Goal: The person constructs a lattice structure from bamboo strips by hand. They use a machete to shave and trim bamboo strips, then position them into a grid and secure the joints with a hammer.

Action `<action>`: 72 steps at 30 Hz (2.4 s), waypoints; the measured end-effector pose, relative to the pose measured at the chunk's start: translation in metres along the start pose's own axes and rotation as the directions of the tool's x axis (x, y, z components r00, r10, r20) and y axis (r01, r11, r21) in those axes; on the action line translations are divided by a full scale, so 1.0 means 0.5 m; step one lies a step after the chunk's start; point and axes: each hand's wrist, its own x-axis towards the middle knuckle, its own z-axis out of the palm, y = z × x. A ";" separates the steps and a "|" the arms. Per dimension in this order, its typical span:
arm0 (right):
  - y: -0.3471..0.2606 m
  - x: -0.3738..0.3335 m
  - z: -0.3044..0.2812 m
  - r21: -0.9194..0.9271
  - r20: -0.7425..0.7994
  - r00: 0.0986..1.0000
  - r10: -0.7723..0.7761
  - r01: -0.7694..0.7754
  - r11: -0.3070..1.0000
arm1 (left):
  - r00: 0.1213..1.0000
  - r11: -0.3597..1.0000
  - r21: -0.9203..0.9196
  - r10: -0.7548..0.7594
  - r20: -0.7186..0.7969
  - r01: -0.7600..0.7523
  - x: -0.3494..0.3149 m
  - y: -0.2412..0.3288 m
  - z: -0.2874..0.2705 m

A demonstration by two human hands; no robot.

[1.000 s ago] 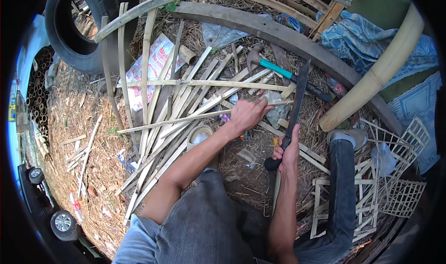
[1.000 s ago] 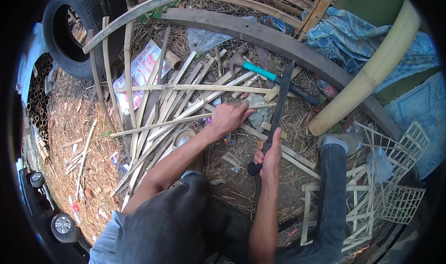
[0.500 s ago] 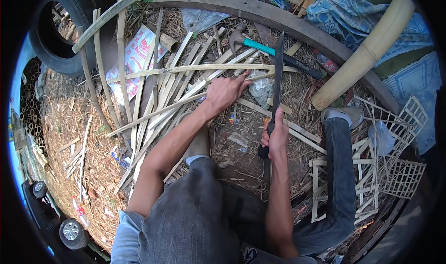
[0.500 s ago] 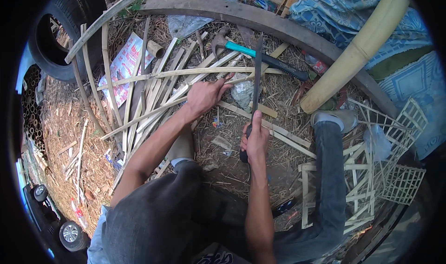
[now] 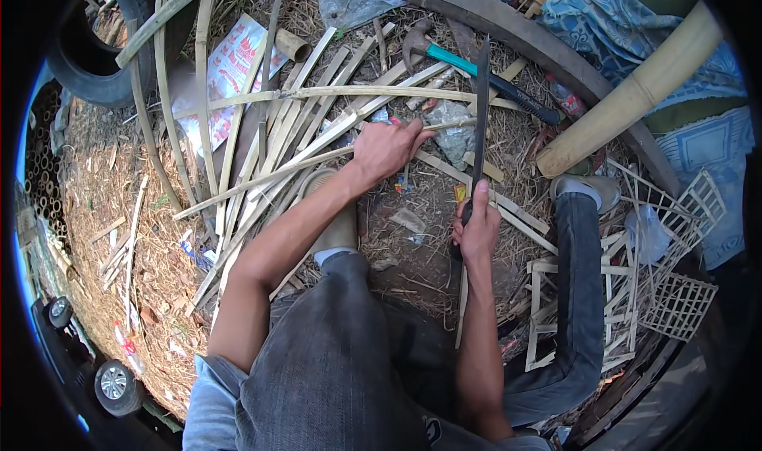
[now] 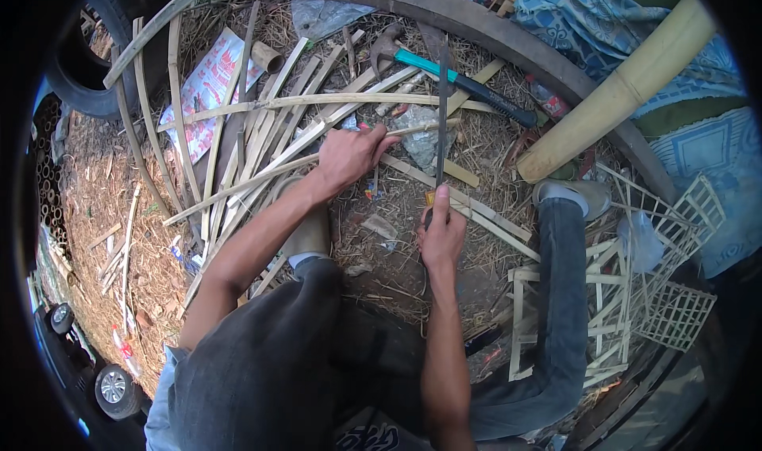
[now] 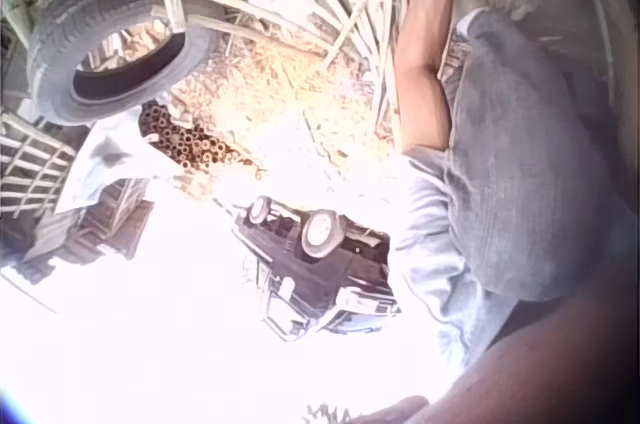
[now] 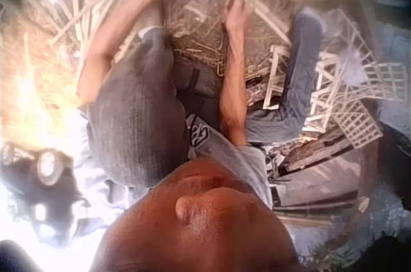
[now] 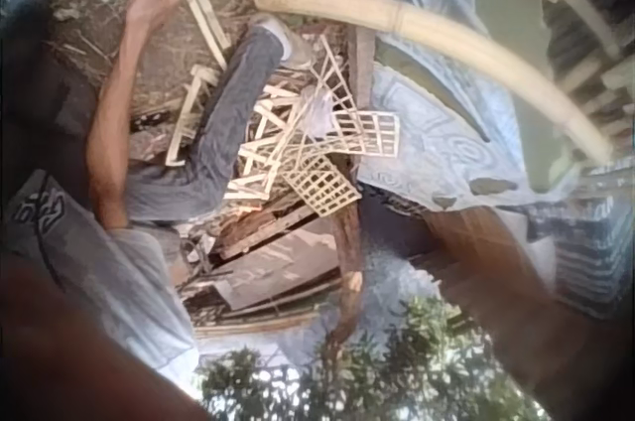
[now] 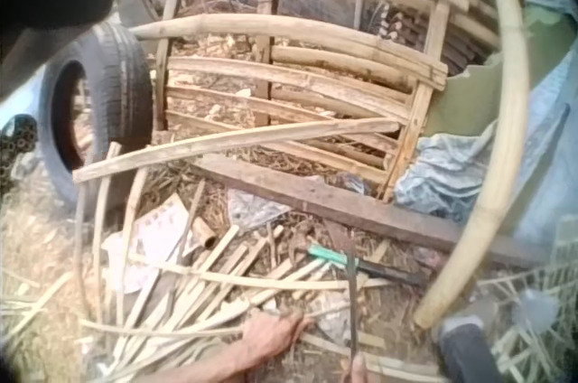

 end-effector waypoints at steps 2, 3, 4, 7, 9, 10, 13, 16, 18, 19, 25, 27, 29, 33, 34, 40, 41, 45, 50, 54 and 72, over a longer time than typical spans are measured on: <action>-0.003 -0.007 -0.001 0.006 0.007 0.995 -0.099 0.099 0.995 | 1.000 1.000 0.021 -0.004 0.002 0.004 0.001 0.003 0.000; -0.014 -0.014 0.006 0.009 0.020 0.996 -0.092 0.092 0.996 | 1.000 1.000 0.029 -0.007 0.003 0.006 -0.005 -0.002 0.002; -0.039 -0.030 0.009 0.087 0.017 0.989 -0.148 0.146 0.985 | 1.000 1.000 0.023 -0.009 -0.005 0.009 -0.011 -0.001 0.003; -0.042 -0.018 0.023 0.173 0.010 0.983 -0.185 0.181 0.968 | 1.000 1.000 0.008 -0.017 -0.007 0.017 -0.007 0.005 0.006; -0.010 0.038 0.028 -0.069 -0.008 0.997 0.073 -0.073 0.995 | 0.998 1.000 -0.007 -0.010 -0.057 0.010 -0.003 0.014 0.009; -0.001 0.048 0.022 -0.070 -0.015 0.998 0.066 -0.067 0.995 | 0.998 1.000 -0.011 -0.006 -0.064 0.005 -0.003 0.017 0.003; -0.009 0.046 0.012 -0.106 0.028 0.991 0.133 -0.129 0.986 | 0.998 0.998 0.010 -0.060 0.025 0.060 -0.017 0.021 -0.008; -0.012 0.055 0.019 -0.152 -0.022 0.997 0.078 -0.080 0.985 | 0.996 0.997 -0.008 -0.080 -0.025 0.080 -0.010 0.019 -0.014; -0.001 0.064 0.017 -0.232 -0.055 0.998 0.037 -0.049 0.971 | 0.993 0.995 -0.043 -0.092 -0.068 0.089 -0.004 0.026 -0.010; 0.001 0.066 0.016 -0.363 -0.096 0.991 -0.092 0.051 0.931 | 0.989 0.992 -0.076 -0.109 -0.102 0.102 -0.002 0.029 -0.006; -0.026 0.028 0.032 -0.696 -0.152 0.928 -0.341 0.144 0.703 | 0.965 0.967 -0.145 -0.228 -0.128 0.209 -0.016 0.051 0.005; -0.033 0.017 0.034 -0.709 -0.188 0.910 -0.370 0.136 0.693 | 0.956 0.962 -0.149 -0.250 -0.153 0.228 -0.020 0.058 0.012; -0.021 0.018 0.045 -0.676 -0.190 0.897 -0.398 0.175 0.716 | 0.958 0.968 -0.130 -0.235 -0.166 0.215 -0.028 0.049 0.017; 0.009 0.035 0.044 -0.614 -0.227 0.880 -0.416 0.202 0.763 | 0.971 0.979 -0.152 -0.161 -0.179 0.134 -0.024 0.054 0.017; 0.009 0.035 0.044 -0.611 -0.229 0.879 -0.419 0.205 0.765 | 0.971 0.980 -0.148 -0.156 -0.182 0.130 -0.023 0.052 0.016; 0.010 0.038 0.038 -0.535 -0.216 0.920 -0.327 0.169 0.828 | 0.994 0.998 -0.018 -0.054 -0.099 0.052 -0.010 0.036 0.016; 0.028 0.053 0.032 -0.549 -0.203 0.879 -0.431 0.262 0.794 | 0.990 0.999 -0.026 -0.031 -0.137 0.028 0.000 0.033 0.019; -0.008 0.031 0.018 -0.508 -0.176 0.931 -0.321 0.194 0.840 | 0.986 0.990 -0.123 -0.054 0.156 0.074 0.037 0.016 0.009; 0.017 0.056 0.014 -0.471 -0.194 0.922 -0.336 0.213 0.856 | 0.922 0.991 -0.122 -0.011 0.386 0.063 0.071 0.026 -0.045; 0.048 0.078 0.013 -0.386 -0.150 0.930 -0.335 0.257 0.886 | 0.907 0.988 -0.114 -0.048 0.419 0.105 0.065 0.019 -0.042; -0.068 0.029 -0.017 0.053 -0.011 0.935 -0.355 0.355 0.933 | 0.910 0.960 -0.228 -0.059 0.410 0.165 0.055 0.006 -0.034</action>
